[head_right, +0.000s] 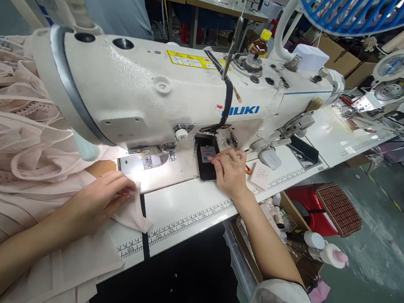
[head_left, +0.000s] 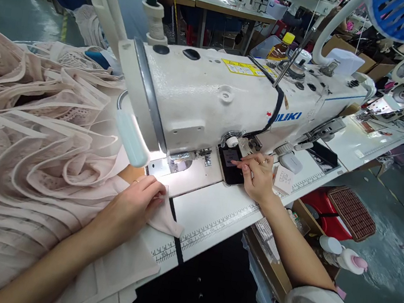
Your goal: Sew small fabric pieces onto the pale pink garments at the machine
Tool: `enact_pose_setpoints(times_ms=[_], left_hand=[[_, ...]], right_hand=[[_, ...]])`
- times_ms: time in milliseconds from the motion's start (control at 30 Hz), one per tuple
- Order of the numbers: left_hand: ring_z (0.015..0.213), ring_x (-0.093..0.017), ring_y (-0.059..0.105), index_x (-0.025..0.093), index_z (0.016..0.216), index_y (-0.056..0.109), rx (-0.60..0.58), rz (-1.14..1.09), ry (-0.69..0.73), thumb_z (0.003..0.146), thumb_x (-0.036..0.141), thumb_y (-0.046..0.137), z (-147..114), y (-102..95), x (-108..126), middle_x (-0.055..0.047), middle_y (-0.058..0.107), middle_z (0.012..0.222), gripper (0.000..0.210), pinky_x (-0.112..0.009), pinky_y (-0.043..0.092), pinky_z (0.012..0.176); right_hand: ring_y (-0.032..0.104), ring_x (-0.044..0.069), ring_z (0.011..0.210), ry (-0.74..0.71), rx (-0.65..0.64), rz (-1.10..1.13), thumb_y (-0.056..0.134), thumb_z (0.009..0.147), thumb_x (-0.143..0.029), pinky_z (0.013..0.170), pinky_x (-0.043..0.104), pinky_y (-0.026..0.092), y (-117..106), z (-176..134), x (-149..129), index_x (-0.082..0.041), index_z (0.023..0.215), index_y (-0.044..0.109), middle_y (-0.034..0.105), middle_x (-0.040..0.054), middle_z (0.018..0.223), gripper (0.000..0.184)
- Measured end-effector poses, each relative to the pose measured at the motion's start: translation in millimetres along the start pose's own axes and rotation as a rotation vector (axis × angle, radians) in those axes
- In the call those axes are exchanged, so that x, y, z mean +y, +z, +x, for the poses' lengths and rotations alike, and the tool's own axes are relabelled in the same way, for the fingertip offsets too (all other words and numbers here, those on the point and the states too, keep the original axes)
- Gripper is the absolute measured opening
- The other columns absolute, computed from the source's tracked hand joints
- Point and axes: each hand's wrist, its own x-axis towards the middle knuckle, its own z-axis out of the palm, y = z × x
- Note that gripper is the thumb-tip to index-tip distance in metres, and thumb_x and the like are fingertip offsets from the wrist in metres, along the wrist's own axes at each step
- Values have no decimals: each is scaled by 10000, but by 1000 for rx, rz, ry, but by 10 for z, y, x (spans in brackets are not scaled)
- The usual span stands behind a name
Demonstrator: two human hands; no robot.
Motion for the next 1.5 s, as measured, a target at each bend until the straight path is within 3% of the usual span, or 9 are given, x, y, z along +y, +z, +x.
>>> enact_pose_setpoints(times_ms=[267,467,633,733,1033,1167,1267,1400,1500], left_hand=[[879,-222,605,240,937,591,58,24,42,987,346,437,-42,95,-91,-44,642,967,193,-345,499,753],[901,-227,588,245,940,584,64,35,48,982,343,444,-55,109,-108,-42,634,972,177,-356,490,776],[920,-251,565,239,952,569,66,82,52,949,362,521,-50,72,-83,-63,616,993,132,-382,479,773],[925,-260,538,231,966,554,75,135,35,891,382,629,-48,50,-86,-66,583,991,184,-381,470,762],[860,-233,520,231,840,523,22,152,-83,816,365,681,-14,43,-124,-30,552,884,208,-333,444,717],[761,-199,516,230,697,443,-17,-5,-9,866,356,571,34,-78,25,-20,545,790,246,-315,439,683],[660,-152,522,236,737,405,0,-188,-22,927,311,480,12,-134,201,25,529,710,217,-268,441,627],[652,-139,569,235,786,428,122,-182,-82,937,227,500,5,-56,309,42,565,703,167,-252,461,635],[695,-162,599,224,857,500,210,29,-194,975,203,507,51,-18,236,11,613,765,121,-284,495,672]], right_hand=[[684,250,909,-34,-29,7,327,1051,-294,944,487,361,6,3,-7,-254,847,679,765,29,793,408],[676,247,860,5,90,17,313,1058,-321,930,485,371,-14,16,-20,-244,817,654,765,44,786,425],[625,298,1019,42,8,21,413,1012,-452,975,512,379,-14,7,-107,-232,1078,632,763,102,1127,317],[541,353,1192,-29,-57,-11,582,895,-590,1003,533,382,12,-32,-205,-183,1300,522,605,185,1409,577],[478,406,1234,170,-23,-178,676,865,-514,995,590,357,78,-79,-113,-191,1285,516,544,210,1376,553],[508,391,1223,147,-17,-50,619,910,-505,1014,609,369,49,-63,-215,-196,1205,565,577,201,1355,431],[546,382,1214,149,-43,284,558,929,-586,1038,617,393,7,-40,-549,-212,1122,595,626,197,1291,423],[697,283,1029,307,-536,1148,440,941,-730,935,482,539,14,-65,-1142,-258,1154,581,715,129,1117,538],[715,222,682,479,-887,1416,637,840,-716,683,376,573,126,-80,-1421,-254,1045,534,719,24,769,516]])
